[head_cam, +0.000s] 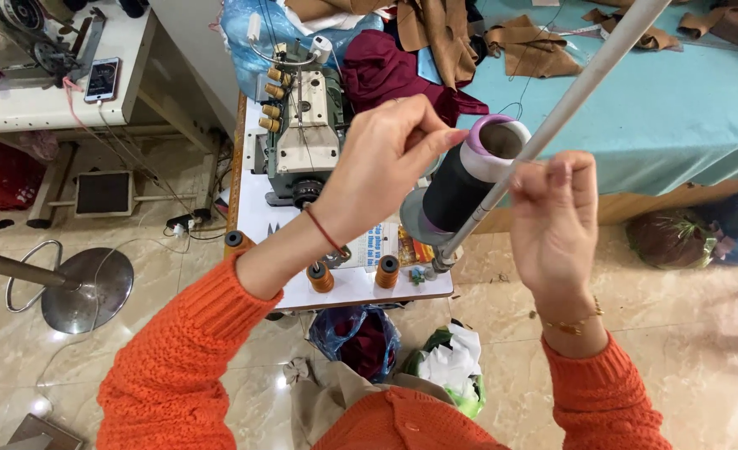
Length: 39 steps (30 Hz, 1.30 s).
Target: The person handles spools of thread, placing them on a vertical stand and threading the needle of a sewing machine. They then pick up a piece of brown fabric and walk to a storage rack to select a matching spool of thread.
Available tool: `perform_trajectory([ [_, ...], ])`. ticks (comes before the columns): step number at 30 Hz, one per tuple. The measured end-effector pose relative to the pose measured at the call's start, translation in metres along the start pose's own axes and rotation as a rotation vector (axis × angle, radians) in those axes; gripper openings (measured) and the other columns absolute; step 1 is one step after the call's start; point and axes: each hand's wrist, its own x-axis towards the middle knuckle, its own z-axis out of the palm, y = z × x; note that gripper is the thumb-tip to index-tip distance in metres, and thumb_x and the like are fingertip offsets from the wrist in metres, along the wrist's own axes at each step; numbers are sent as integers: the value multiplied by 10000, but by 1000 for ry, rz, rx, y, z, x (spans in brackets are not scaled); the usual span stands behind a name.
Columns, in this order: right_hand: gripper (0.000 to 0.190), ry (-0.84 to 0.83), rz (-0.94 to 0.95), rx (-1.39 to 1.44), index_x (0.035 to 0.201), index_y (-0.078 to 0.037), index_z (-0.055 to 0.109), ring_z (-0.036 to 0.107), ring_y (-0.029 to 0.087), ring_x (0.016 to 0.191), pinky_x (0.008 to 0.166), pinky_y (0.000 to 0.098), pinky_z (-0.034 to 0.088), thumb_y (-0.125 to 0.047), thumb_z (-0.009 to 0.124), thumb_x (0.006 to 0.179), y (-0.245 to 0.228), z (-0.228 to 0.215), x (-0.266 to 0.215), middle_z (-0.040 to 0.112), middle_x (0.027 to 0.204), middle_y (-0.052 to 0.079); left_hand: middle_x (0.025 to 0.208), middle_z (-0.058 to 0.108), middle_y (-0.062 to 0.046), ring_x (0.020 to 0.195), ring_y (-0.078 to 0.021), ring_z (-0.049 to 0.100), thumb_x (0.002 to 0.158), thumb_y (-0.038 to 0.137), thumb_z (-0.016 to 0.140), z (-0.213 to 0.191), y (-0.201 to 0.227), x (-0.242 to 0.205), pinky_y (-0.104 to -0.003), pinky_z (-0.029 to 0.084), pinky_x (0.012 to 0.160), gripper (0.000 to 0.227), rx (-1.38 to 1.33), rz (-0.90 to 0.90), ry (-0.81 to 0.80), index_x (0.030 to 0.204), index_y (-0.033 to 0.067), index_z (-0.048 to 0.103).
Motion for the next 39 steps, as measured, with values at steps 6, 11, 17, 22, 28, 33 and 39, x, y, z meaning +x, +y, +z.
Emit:
perform_trajectory([
  [6, 63, 23, 141, 125, 1073, -181, 526, 290, 97, 657, 678, 236, 269, -231, 517, 1109, -3, -21, -10, 316, 718, -57, 686, 463, -2, 818, -130, 732, 1009, 59, 650, -2, -2, -2, -241, 445, 592, 267, -99, -1, -32, 778, 86, 519],
  [11, 49, 15, 191, 199, 1070, -171, 545, 305, 101, 649, 673, 242, 269, -210, 532, 1097, -5, -25, -20, 323, 679, -56, 720, 493, -4, 731, -116, 591, 1004, 57, 635, 3, -6, 2, -260, 491, 626, 269, -81, -2, -29, 772, 86, 501],
  [17, 147, -59, 305, 8, 1027, -157, 546, 340, 113, 616, 673, 285, 312, -164, 433, 1121, 15, -57, -52, 378, 659, -54, 771, 548, -19, 699, -161, 486, 1009, 143, 660, 4, -19, 3, -322, 404, 626, 244, 100, 124, 7, 811, 87, 529],
  [22, 95, -48, 397, -655, 1032, -73, 568, 573, 142, 773, 782, 281, 476, -108, 502, 1092, 40, -108, -69, 615, 846, 54, 917, 494, -79, 731, -226, 500, 1051, 89, 635, 1, -31, -11, -366, 446, 608, 184, 402, 444, 21, 896, 30, 556],
  [28, 312, 15, -9, -1129, 1396, 77, 471, 529, 262, 1147, 1040, 330, 461, 68, 491, 1084, 13, -125, -32, 532, 1276, 183, 1465, 491, -65, 1394, -297, 400, 878, 372, 933, 9, -45, -43, -520, 333, 1126, 402, 748, 429, -88, 1138, 182, 694],
  [33, 213, -24, -194, -939, 1397, -68, 462, 559, 258, 1282, 1076, 363, 478, -54, 472, 1185, -7, -84, 48, 512, 1414, 116, 1378, 550, -63, 1382, -254, 444, 1007, 133, 799, 32, -39, -61, -549, 380, 1157, 159, 687, 683, 58, 1111, 161, 682],
  [39, 513, -301, -225, -702, 1562, -123, 327, 467, 258, 1294, 1054, 373, 427, -410, 530, 1189, -2, -57, 153, 417, 1550, 205, 1261, 622, -82, 1242, -243, 614, 1076, 204, 651, 53, -24, -71, -394, 556, 1024, 198, 528, 870, -66, 1239, 92, 633],
])
